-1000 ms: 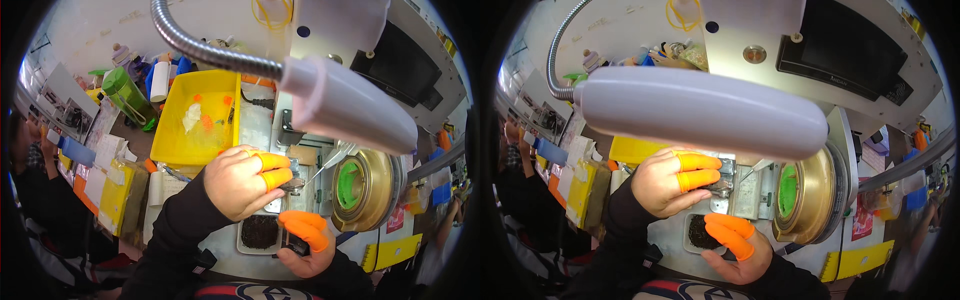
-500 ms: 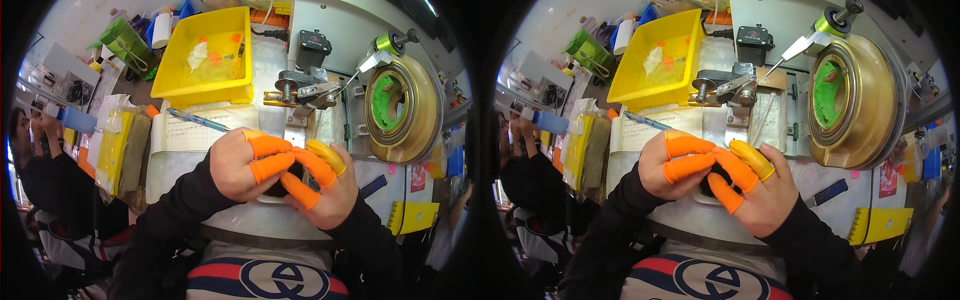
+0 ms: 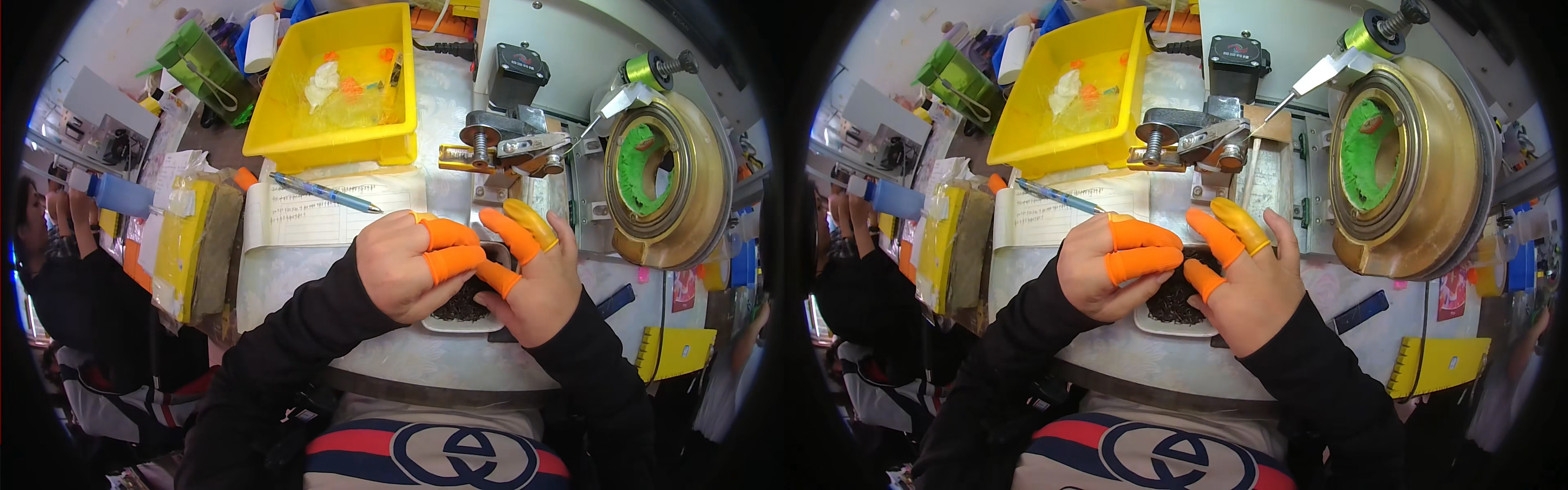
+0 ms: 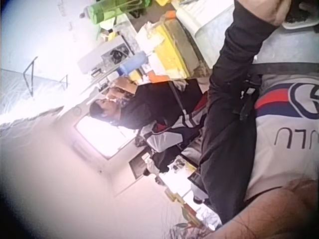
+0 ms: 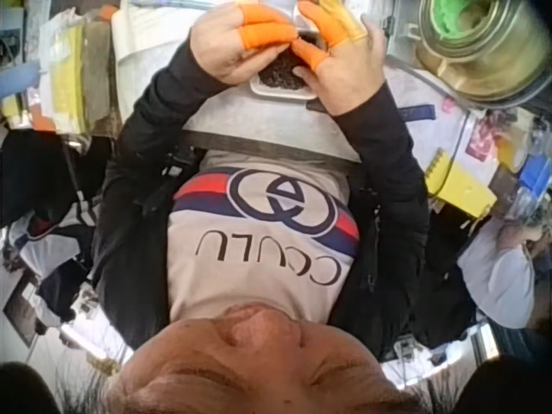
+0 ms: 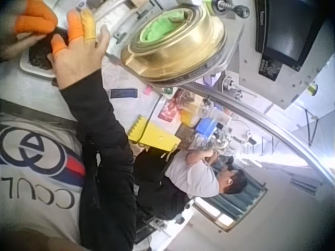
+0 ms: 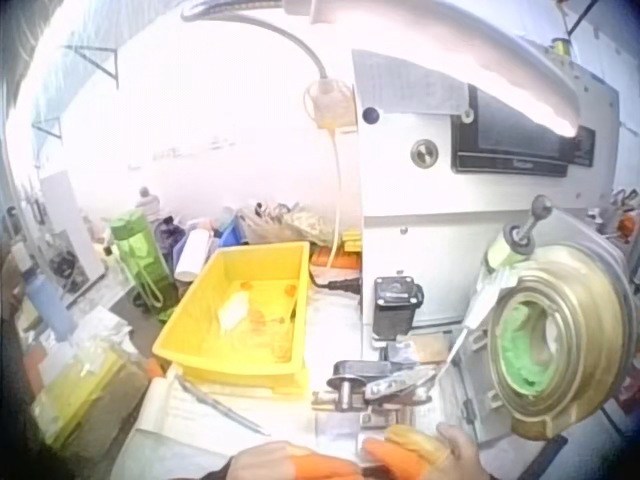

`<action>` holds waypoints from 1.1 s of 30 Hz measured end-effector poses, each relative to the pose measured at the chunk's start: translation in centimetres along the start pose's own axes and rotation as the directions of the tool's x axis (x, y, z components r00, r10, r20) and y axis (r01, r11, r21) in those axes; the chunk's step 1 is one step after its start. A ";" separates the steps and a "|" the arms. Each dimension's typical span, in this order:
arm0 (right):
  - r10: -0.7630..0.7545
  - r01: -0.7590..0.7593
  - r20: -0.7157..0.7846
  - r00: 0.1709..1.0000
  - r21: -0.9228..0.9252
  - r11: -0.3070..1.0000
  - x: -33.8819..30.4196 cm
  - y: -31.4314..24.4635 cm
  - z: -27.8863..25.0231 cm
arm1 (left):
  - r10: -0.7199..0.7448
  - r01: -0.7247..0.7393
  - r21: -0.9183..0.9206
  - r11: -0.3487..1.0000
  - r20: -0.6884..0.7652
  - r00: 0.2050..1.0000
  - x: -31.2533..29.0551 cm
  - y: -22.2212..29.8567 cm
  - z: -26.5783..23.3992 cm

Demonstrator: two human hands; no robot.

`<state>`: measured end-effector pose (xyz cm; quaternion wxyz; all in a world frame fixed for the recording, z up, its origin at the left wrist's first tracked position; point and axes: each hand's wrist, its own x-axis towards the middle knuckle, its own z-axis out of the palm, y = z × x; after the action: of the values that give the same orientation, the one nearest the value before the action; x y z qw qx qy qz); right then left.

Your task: Assemble small electronic or mechanical components using a precision machine and manual hand tools at a workbench.

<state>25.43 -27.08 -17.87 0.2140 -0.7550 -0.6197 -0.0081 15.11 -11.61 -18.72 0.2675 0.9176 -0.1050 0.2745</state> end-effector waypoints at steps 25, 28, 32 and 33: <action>-0.078 0.108 -0.265 0.961 0.101 0.989 -0.2 0.4 0.7 | -0.027 0.034 -0.164 0.986 0.042 0.999 -0.5 -0.5 0.3; -0.073 0.111 -0.290 0.954 0.119 0.987 -0.1 0.7 0.8 | -0.151 0.165 -0.234 0.958 0.076 0.986 0.0 0.2 0.0; -0.087 0.131 -0.325 0.942 0.118 0.984 0.0 1.6 1.3 | -0.180 0.182 -0.199 0.963 0.028 0.983 0.0 -0.1 0.8; -0.102 0.155 -0.350 0.931 0.124 0.980 0.0 1.7 1.3 | -0.173 0.168 -0.182 0.969 -0.014 0.985 0.1 -0.1 0.9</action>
<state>26.72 -26.83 -19.62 0.3733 -0.6817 -0.6202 -0.1066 15.65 -12.03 -19.37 0.3734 0.8912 -0.0462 0.2536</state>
